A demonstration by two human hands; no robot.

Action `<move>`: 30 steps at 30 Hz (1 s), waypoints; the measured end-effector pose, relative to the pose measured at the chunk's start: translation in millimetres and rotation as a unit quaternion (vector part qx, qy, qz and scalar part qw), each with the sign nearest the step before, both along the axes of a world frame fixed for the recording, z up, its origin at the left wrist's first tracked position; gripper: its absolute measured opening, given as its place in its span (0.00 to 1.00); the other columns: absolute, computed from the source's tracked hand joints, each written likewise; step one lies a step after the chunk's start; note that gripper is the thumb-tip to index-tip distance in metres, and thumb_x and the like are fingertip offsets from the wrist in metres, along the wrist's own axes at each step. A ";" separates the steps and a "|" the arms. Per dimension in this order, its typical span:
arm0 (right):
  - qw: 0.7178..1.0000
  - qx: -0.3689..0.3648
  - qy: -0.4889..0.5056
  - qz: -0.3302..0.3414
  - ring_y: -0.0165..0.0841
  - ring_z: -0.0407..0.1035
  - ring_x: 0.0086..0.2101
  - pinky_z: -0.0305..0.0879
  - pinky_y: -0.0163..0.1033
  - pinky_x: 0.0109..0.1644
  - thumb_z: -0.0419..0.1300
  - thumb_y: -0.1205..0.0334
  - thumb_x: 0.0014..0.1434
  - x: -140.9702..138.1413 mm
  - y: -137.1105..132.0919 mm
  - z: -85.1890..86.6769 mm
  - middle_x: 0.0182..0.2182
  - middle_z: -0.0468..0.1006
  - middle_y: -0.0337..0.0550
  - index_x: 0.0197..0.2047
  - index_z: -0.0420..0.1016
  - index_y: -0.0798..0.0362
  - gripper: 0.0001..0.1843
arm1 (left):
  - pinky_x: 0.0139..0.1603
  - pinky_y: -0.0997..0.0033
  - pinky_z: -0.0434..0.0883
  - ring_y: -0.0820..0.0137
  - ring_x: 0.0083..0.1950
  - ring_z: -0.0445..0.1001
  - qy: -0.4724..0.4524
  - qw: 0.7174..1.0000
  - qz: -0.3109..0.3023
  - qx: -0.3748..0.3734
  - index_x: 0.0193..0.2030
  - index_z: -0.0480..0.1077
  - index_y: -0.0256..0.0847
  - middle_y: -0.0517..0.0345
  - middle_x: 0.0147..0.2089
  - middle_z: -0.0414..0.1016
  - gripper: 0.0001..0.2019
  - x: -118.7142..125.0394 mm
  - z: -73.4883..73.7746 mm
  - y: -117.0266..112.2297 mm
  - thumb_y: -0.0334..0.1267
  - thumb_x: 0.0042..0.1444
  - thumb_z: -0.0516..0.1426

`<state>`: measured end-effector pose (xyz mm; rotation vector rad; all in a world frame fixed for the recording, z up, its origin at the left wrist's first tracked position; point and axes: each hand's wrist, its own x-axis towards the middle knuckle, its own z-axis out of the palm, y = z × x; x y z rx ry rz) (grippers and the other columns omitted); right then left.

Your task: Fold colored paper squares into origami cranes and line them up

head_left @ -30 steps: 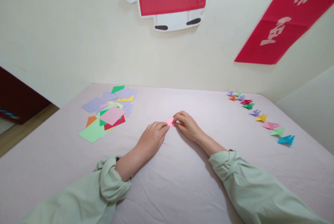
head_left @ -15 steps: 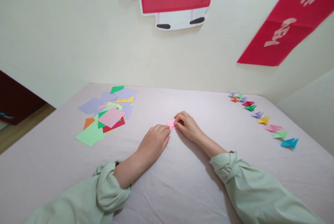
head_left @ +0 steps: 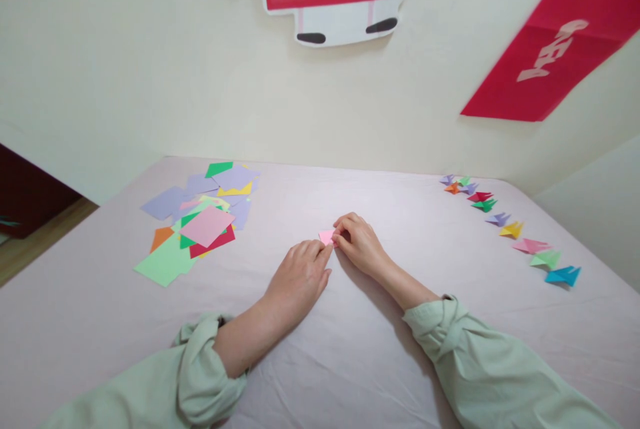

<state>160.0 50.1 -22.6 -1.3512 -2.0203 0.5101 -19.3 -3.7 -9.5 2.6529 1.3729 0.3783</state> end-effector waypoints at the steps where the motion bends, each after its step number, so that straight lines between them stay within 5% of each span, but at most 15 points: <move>1: 1.000 -0.001 -0.002 -0.003 0.36 0.65 0.41 0.60 0.43 0.48 0.58 0.70 0.56 -0.5 -0.3 0.4 0.39 0.73 0.44 0.29 0.69 0.51 0.06 | 0.55 0.57 0.65 0.59 0.53 0.65 0.000 1.000 0.000 0.000 0.60 0.62 0.39 0.48 0.50 0.68 0.20 0.4 0.2 -0.2 0.34 0.60 0.54; 30: 0.998 -0.003 -0.059 -0.031 0.37 0.66 0.40 0.59 0.42 0.46 0.57 0.71 0.57 -5.9 -2.8 6.2 0.39 0.73 0.46 0.30 0.68 0.51 0.06 | 0.56 0.56 0.66 0.58 0.56 0.66 0.027 0.999 0.016 0.016 0.58 0.62 0.39 0.46 0.55 0.68 0.18 5.6 3.5 -16.3 0.34 0.60 0.53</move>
